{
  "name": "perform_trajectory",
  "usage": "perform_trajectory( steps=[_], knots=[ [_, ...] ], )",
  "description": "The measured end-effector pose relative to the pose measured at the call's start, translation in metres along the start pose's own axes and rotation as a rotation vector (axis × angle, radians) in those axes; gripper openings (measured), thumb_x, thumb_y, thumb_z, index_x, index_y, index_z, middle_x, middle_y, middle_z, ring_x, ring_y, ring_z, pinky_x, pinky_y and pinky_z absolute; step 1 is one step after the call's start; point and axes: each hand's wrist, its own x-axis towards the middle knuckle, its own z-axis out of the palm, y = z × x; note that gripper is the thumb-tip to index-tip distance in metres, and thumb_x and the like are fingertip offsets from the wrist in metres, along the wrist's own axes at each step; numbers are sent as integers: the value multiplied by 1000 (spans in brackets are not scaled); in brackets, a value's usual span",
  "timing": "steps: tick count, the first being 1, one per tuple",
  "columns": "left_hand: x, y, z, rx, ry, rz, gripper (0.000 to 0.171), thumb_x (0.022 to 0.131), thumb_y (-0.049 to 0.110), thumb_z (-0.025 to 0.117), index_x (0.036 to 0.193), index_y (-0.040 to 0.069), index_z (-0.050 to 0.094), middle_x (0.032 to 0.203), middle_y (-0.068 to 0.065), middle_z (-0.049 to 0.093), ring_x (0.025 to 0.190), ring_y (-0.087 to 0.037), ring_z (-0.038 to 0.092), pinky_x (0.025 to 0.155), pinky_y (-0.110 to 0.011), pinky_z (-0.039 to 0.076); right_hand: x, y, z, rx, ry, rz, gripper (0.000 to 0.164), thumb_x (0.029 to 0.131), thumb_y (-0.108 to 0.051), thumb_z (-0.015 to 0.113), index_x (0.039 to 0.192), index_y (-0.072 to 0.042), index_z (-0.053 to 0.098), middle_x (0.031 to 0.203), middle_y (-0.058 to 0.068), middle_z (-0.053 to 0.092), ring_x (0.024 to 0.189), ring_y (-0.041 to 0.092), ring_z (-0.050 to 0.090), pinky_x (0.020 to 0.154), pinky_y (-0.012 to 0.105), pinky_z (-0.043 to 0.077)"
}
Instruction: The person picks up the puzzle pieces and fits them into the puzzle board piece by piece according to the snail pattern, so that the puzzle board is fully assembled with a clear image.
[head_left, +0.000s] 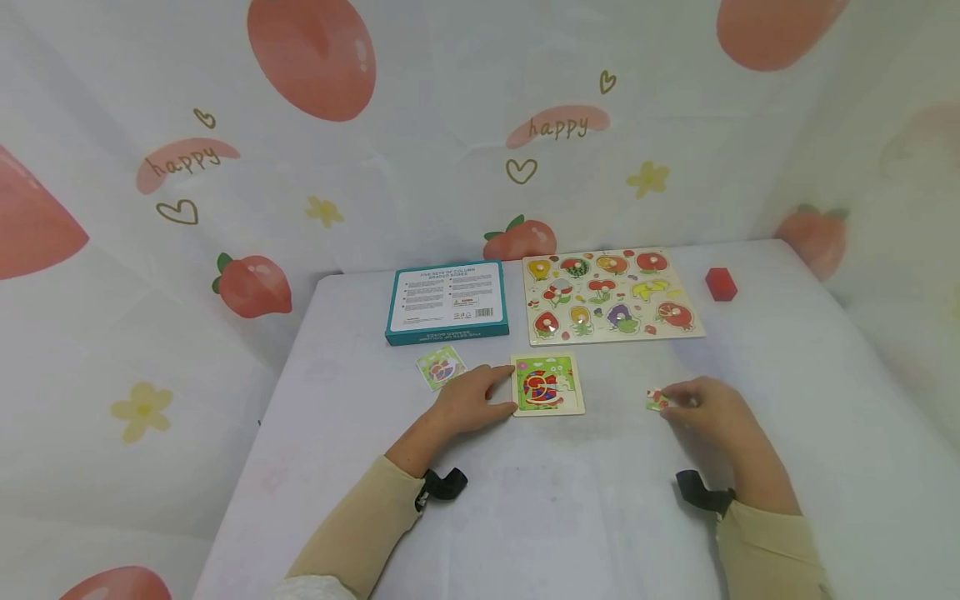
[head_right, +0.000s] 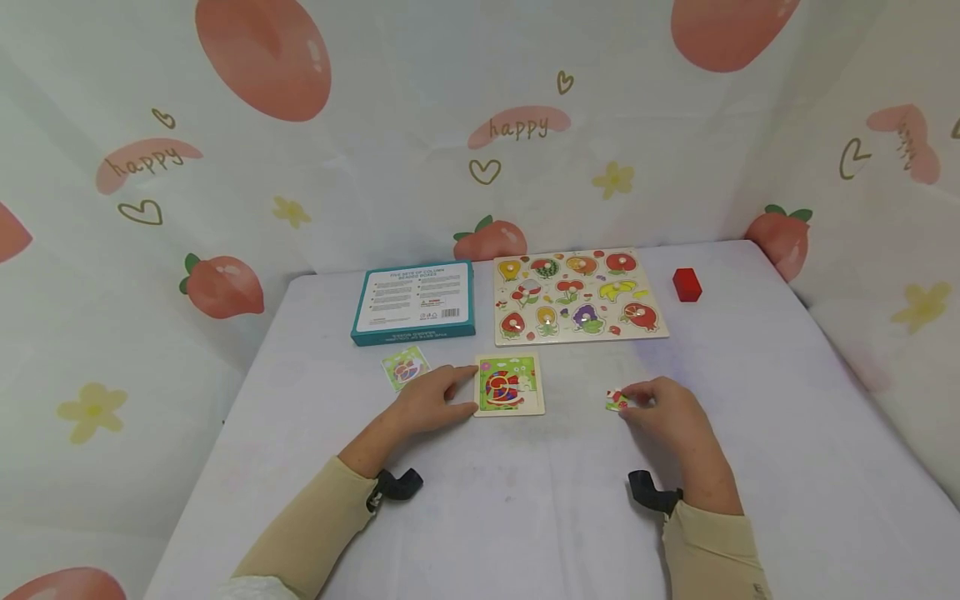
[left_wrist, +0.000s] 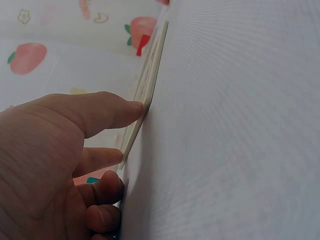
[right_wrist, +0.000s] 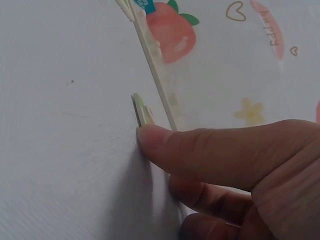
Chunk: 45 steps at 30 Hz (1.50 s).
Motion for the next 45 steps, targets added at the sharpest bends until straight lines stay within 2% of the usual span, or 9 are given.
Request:
perform_trajectory(
  steps=[6, 17, 22, 31, 37, 41, 45],
  knots=[
    [1, 0, 0, -2, -2, -2, 68, 93, 46, 70, 154, 21, 50, 85, 1, 51, 80, -14, 48, 65, -30, 37, -4, -1, -2, 29, 25, -35, 55, 91, -32, 79, 133, -1, 62, 131, 27, 55, 115, 45, 49, 87, 53, 53],
    [1, -1, 0, -6, -3, 1, 68, 94, 46, 70, 154, 20, 50, 85, 1, 51, 79, -14, 48, 65, -30, 36, -33, -27, -19, 25, 124, -118, 54, 93, -34, 76, 137, -7, 59, 131, 26, 52, 113, 43, 46, 78, 47, 55],
    [0, -1, 1, -7, -1, -1, 68, 94, 46, 70, 153, 20, 51, 84, 1, 50, 79, -14, 48, 64, -29, 35, -40, -37, -27, 36, 131, -160, 55, 92, -34, 78, 136, -7, 60, 127, 26, 52, 111, 41, 46, 74, 41, 56],
    [1, -1, 0, -9, -5, -7, 68, 94, 46, 70, 153, 22, 51, 85, 0, 50, 79, -14, 48, 64, -30, 35, -40, -57, -39, 10, 164, -308, 49, 91, -30, 79, 133, -7, 65, 104, 16, 54, 97, 31, 47, 63, 33, 49],
    [1, -1, 1, -8, -4, 1, 68, 93, 45, 70, 153, 20, 50, 85, 1, 51, 78, -14, 48, 64, -30, 36, -37, -73, -41, -17, 187, -410, 39, 90, -23, 80, 125, -9, 70, 88, 10, 53, 84, 28, 49, 57, 30, 45],
    [1, -3, 2, -9, -1, 5, 68, 94, 45, 70, 154, 20, 50, 85, 1, 50, 78, -14, 48, 64, -29, 36, -32, -82, -37, -22, 169, -448, 37, 89, -21, 81, 122, -9, 71, 86, 8, 54, 83, 27, 49, 57, 30, 45],
    [1, -4, 3, -9, 3, 1, 68, 93, 46, 70, 153, 21, 51, 84, 1, 50, 77, -14, 47, 63, -29, 35, -26, -89, -30, -26, 152, -452, 37, 88, -22, 82, 122, -10, 72, 92, 9, 57, 84, 27, 50, 58, 31, 47]
  ],
)
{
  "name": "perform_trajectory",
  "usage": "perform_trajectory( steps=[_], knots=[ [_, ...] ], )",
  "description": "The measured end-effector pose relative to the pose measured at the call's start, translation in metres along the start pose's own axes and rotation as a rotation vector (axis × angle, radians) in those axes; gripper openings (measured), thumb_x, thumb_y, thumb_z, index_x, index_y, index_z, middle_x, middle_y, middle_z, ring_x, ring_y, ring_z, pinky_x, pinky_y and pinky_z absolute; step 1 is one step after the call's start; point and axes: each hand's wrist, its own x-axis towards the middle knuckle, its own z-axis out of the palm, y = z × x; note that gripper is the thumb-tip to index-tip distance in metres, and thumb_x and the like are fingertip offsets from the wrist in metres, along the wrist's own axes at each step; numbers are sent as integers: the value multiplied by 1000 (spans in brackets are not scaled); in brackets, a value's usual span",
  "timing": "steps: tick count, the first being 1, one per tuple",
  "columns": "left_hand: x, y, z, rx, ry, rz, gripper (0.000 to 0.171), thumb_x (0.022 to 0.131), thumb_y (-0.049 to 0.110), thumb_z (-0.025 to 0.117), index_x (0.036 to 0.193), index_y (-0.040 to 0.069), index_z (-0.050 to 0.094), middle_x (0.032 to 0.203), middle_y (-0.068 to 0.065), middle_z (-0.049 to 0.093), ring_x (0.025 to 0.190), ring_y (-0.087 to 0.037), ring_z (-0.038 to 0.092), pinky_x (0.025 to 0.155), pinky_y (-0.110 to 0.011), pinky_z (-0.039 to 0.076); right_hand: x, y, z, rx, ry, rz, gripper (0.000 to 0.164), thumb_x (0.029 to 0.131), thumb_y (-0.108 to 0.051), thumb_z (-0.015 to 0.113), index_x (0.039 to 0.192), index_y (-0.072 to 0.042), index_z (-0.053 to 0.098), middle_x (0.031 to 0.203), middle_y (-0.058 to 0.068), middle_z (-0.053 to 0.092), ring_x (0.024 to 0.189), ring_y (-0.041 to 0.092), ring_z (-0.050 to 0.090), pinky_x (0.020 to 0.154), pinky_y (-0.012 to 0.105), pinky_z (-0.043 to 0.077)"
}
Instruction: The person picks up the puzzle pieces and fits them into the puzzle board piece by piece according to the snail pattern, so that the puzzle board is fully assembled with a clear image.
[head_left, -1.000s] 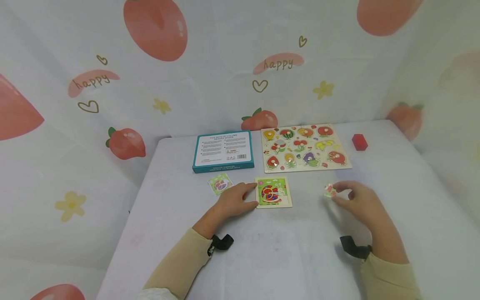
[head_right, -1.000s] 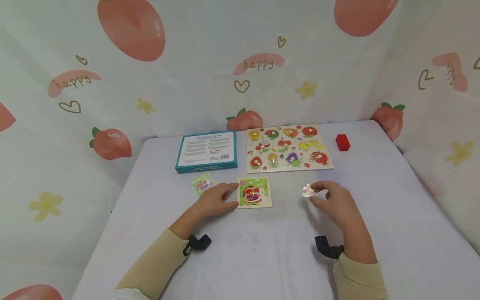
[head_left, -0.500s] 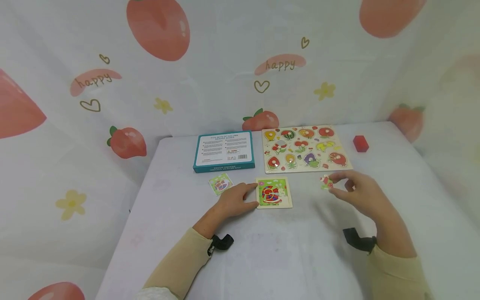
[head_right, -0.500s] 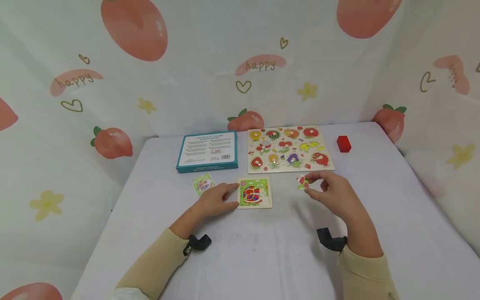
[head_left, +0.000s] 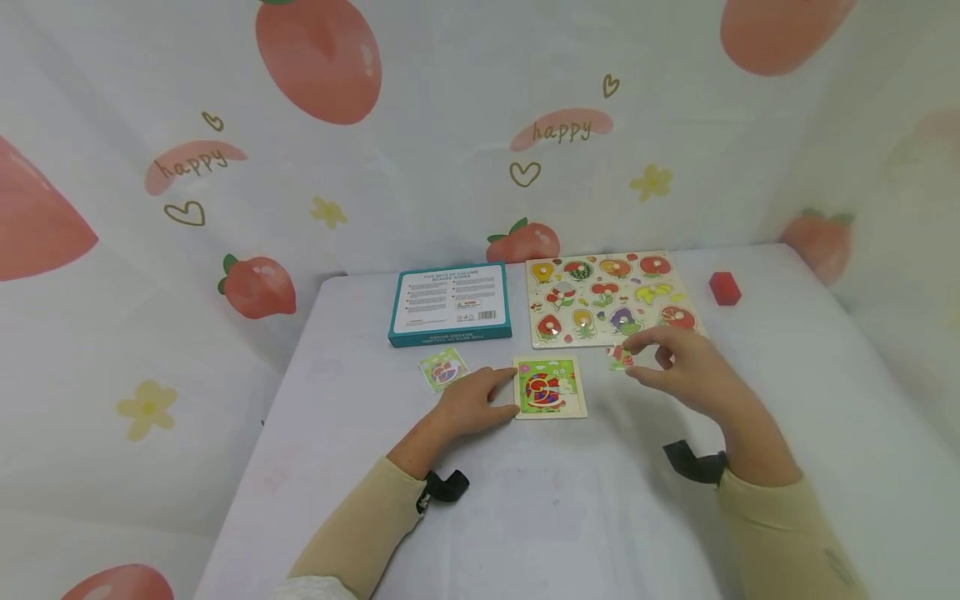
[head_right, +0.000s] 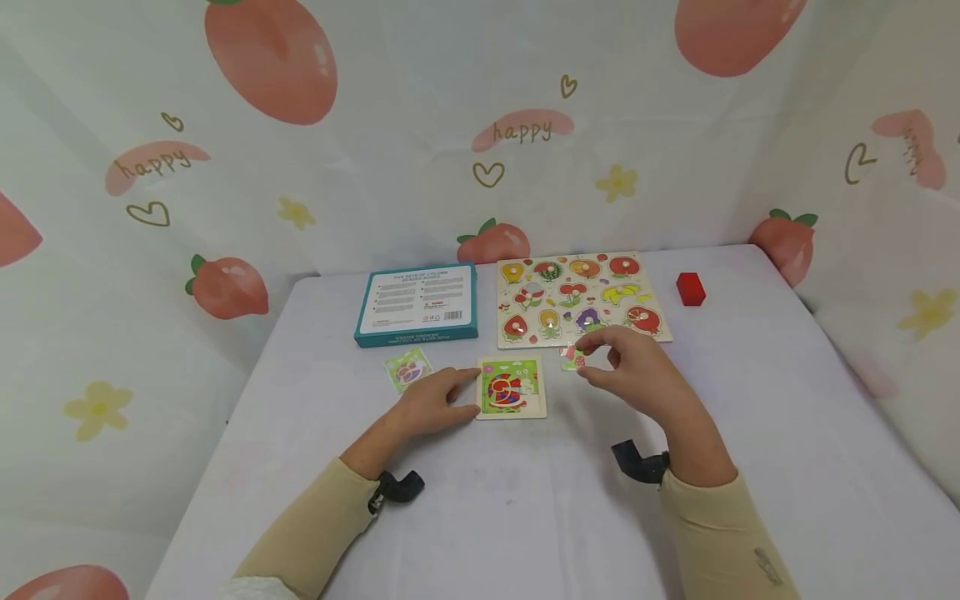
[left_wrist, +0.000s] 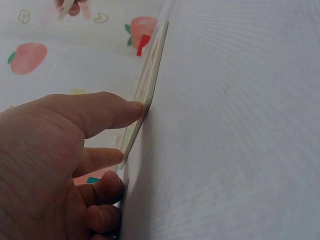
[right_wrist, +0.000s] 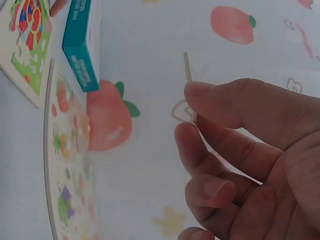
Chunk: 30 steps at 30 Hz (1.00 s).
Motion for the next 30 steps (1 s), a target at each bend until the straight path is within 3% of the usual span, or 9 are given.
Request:
perform_trajectory(
  steps=[11, 17, 30],
  knots=[
    [-1, 0, 0, 5, -1, -1, 68, 93, 47, 70, 153, 21, 51, 84, 1, 49, 77, -13, 47, 62, -29, 34, 15, -4, 23, 39, -70, -71, 35, 87, -21, 84, 118, -10, 73, 102, 8, 63, 89, 28, 51, 62, 33, 47],
    [0, 0, 1, -1, -1, 7, 68, 93, 47, 70, 154, 21, 50, 84, 1, 49, 76, -13, 46, 62, -29, 34, 24, -4, 40, 60, -129, -38, 34, 87, -21, 83, 118, -11, 73, 112, 10, 66, 93, 29, 51, 67, 35, 48],
    [-1, 3, -3, -6, -12, -7, 68, 94, 46, 70, 154, 20, 49, 85, 0, 50, 79, -15, 47, 64, -30, 35, 42, 7, 71, -9, -259, -10, 25, 87, -17, 83, 110, -12, 76, 102, 0, 69, 89, 23, 54, 75, 36, 47]
  ],
)
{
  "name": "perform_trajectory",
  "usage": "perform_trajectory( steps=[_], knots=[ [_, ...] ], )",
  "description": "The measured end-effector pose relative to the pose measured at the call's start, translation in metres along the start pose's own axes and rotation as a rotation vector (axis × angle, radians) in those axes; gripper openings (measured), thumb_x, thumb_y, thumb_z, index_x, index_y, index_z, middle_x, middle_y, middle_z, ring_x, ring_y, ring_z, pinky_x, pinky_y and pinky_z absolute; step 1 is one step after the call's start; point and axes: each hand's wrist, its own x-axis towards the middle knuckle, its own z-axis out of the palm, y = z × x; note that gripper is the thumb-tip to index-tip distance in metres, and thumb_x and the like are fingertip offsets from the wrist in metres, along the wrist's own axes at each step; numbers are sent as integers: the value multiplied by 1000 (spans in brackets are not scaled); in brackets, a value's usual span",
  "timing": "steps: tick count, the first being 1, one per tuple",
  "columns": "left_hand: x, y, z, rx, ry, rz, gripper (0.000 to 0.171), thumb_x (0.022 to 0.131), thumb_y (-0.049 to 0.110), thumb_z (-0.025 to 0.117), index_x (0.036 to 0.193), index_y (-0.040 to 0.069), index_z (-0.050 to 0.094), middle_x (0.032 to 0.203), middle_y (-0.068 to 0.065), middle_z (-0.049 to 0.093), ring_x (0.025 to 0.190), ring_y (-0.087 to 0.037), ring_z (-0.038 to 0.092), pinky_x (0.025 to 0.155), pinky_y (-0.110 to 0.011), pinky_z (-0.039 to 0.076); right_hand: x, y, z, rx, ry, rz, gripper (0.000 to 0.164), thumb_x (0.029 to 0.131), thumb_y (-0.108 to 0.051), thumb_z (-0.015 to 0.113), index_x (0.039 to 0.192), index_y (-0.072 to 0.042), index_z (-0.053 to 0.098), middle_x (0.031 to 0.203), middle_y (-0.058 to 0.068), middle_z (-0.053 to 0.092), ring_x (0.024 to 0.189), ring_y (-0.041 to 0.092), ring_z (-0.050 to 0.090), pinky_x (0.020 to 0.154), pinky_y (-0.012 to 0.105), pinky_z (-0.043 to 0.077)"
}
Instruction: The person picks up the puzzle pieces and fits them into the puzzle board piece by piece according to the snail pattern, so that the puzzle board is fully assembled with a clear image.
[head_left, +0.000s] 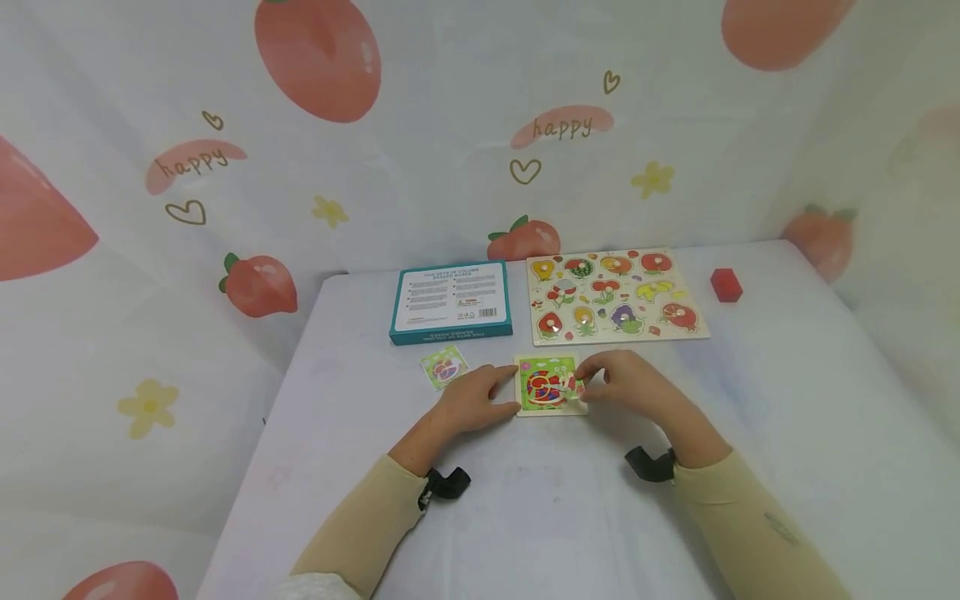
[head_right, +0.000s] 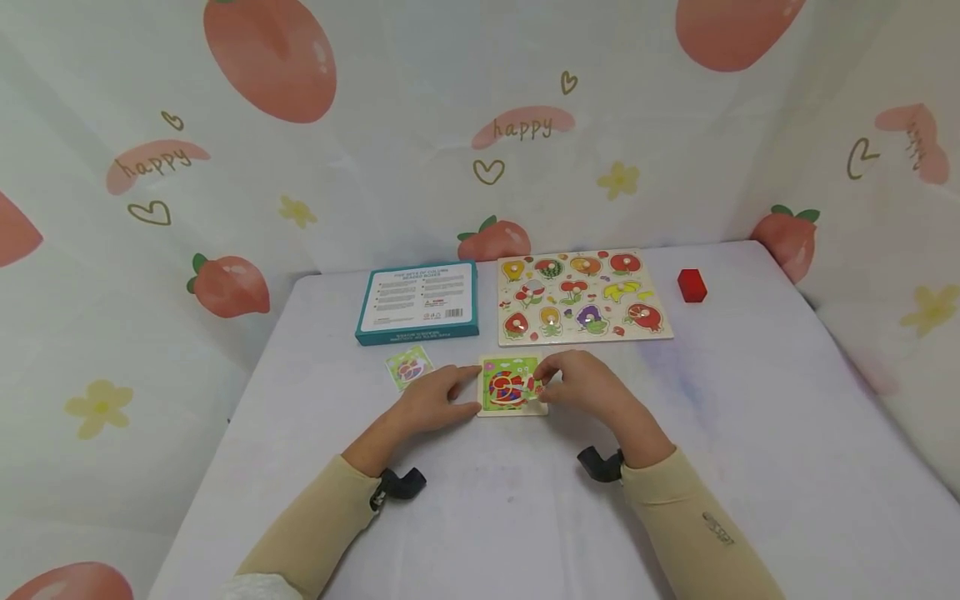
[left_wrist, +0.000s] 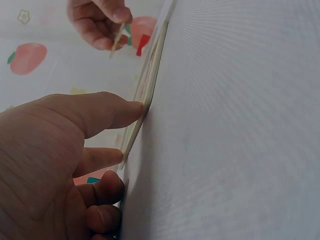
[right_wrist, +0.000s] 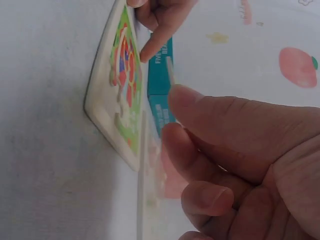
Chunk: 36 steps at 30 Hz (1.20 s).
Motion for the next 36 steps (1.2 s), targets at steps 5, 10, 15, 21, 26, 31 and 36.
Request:
perform_trajectory(
  steps=[5, 10, 15, 21, 26, 31, 36],
  knots=[
    [1, 0, 1, 3, 2, 6, 68, 94, 46, 69, 154, 20, 50, 85, 1, 51, 78, -14, 48, 64, -30, 36, 3, 3, 5, -18, -47, 58, 26, 85, -19, 85, 108, -11, 75, 100, 1, 67, 90, 23, 55, 82, 39, 49],
    [1, -3, 3, 10, 10, 18, 68, 94, 46, 69, 153, 20, 51, 84, 2, 50, 77, -13, 47, 63, -30, 36, 4, 3, 12, -62, -52, 33, 27, 84, -17, 86, 107, -8, 74, 97, 2, 65, 91, 22, 55, 87, 41, 50],
    [-2, -4, 2, 14, 20, -5, 67, 93, 45, 70, 153, 20, 51, 84, 1, 50, 75, -14, 47, 62, -30, 36, 7, 0, 18, -111, -34, 1, 26, 85, -17, 85, 106, -7, 74, 95, 1, 65, 88, 21, 55, 86, 41, 49],
    [2, -3, 2, 14, 12, 11, 68, 93, 46, 70, 153, 21, 50, 84, 2, 50, 76, -14, 47, 62, -29, 36, 8, 4, 21, -133, -18, 30, 30, 84, -18, 86, 109, -7, 73, 95, 2, 63, 87, 21, 54, 84, 40, 49],
    [2, -3, 3, 10, 5, 18, 67, 94, 46, 69, 153, 21, 50, 85, 2, 51, 76, -14, 47, 63, -29, 36, 6, 4, 23, -183, -18, 1, 39, 84, -24, 86, 120, -11, 76, 92, 0, 59, 82, 19, 53, 73, 36, 47],
    [3, -4, 3, 22, 12, 20, 68, 94, 47, 69, 154, 21, 50, 84, 1, 51, 75, -13, 47, 62, -29, 35, 6, 3, 24, -227, -4, -60, 35, 85, -26, 86, 116, -12, 80, 86, -3, 57, 75, 16, 49, 66, 31, 42],
    [2, -3, 1, 24, 9, 24, 68, 94, 47, 69, 154, 20, 50, 84, 1, 50, 75, -14, 46, 62, -29, 35, 5, 4, 28, -200, 16, -16, 33, 83, -26, 87, 113, -12, 81, 87, -3, 56, 76, 17, 48, 66, 32, 40]
  ],
)
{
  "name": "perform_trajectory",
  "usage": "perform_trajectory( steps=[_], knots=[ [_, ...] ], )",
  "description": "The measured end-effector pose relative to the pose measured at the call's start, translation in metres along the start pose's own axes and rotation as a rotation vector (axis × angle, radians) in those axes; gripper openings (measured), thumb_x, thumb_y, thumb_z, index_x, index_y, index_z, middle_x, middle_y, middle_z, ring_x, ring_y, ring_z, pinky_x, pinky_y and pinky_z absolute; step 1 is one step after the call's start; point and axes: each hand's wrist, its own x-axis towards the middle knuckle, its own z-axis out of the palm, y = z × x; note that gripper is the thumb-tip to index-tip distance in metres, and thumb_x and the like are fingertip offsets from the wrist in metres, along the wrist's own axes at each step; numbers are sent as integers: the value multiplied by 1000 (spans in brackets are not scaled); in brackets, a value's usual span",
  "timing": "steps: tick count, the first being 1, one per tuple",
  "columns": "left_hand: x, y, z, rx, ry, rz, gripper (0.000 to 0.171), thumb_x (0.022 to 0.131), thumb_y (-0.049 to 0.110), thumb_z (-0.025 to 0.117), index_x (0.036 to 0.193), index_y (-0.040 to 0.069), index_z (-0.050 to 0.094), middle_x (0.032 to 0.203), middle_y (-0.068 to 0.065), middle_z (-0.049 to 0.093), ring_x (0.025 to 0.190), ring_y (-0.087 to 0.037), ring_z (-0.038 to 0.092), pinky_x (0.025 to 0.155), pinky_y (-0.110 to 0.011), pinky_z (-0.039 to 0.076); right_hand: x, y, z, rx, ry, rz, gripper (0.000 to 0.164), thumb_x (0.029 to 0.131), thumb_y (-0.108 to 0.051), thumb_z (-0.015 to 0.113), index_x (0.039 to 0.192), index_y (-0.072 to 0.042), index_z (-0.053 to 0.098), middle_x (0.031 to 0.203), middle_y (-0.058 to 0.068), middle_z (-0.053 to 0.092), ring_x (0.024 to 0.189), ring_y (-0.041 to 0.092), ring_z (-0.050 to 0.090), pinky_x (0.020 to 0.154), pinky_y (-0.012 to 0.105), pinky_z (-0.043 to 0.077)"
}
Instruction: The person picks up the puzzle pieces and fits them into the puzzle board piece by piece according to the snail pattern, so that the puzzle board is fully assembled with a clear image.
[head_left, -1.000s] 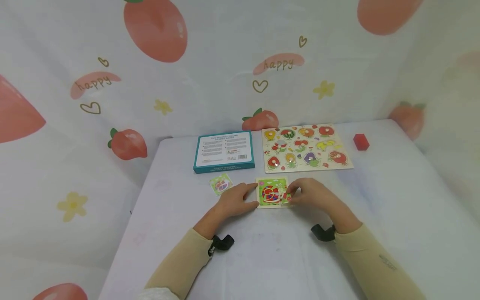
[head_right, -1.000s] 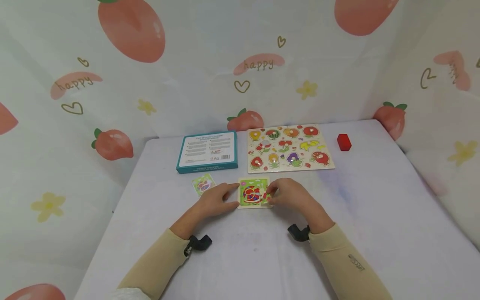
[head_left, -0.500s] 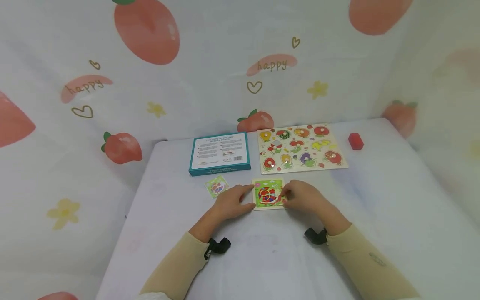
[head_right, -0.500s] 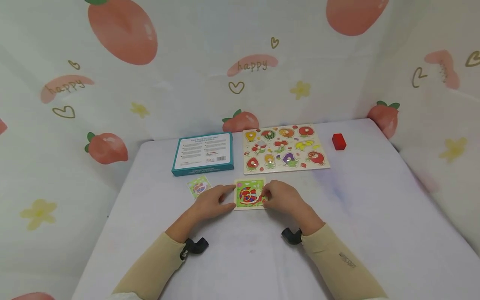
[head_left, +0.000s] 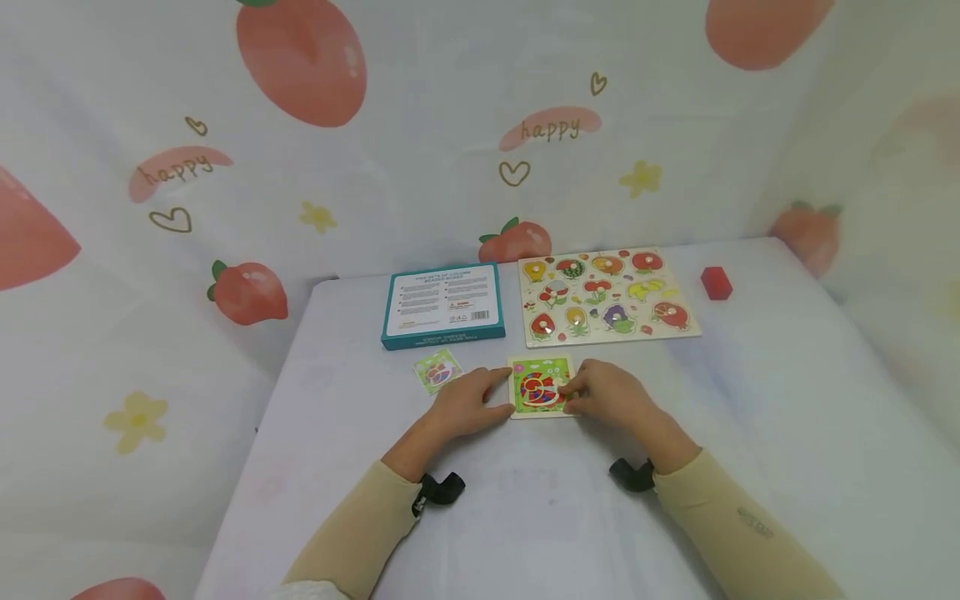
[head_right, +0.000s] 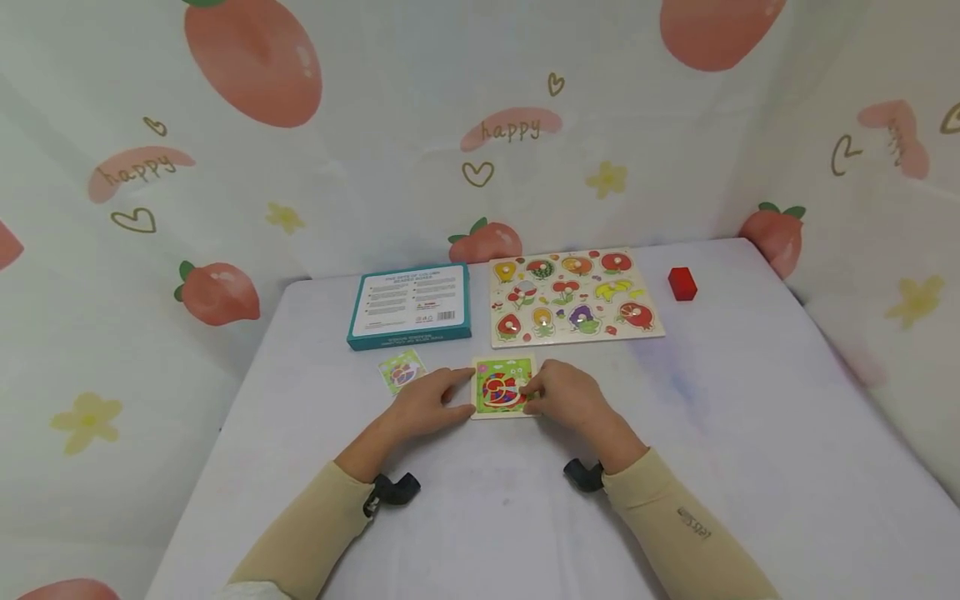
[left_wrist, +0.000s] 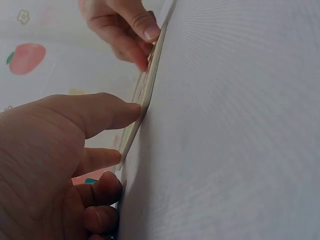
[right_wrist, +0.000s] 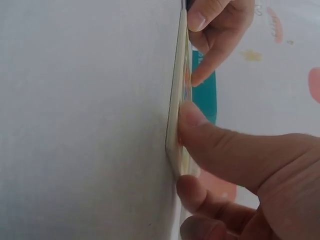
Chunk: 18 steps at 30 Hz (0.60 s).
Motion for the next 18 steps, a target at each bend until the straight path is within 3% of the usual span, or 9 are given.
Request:
perform_trajectory(
  steps=[10, 18],
  knots=[
    [5, 3, -1, -8, -10, 11, 67, 94, 45, 69, 153, 19, 50, 84, 1, 50, 77, -14, 47, 63, -29, 36, 1, 3, -4, -17, -18, 25, 35, 84, -27, 86, 117, -14, 80, 89, -2, 58, 79, 18, 49, 69, 33, 42],
    [3, 5, -1, -23, -38, 4, 68, 94, 45, 70, 153, 18, 50, 84, 1, 50, 78, -13, 47, 65, -30, 36, -4, -4, -18, 2, -89, 83, 47, 86, -26, 85, 128, -10, 73, 111, 6, 70, 92, 21, 59, 86, 43, 52]
  ],
)
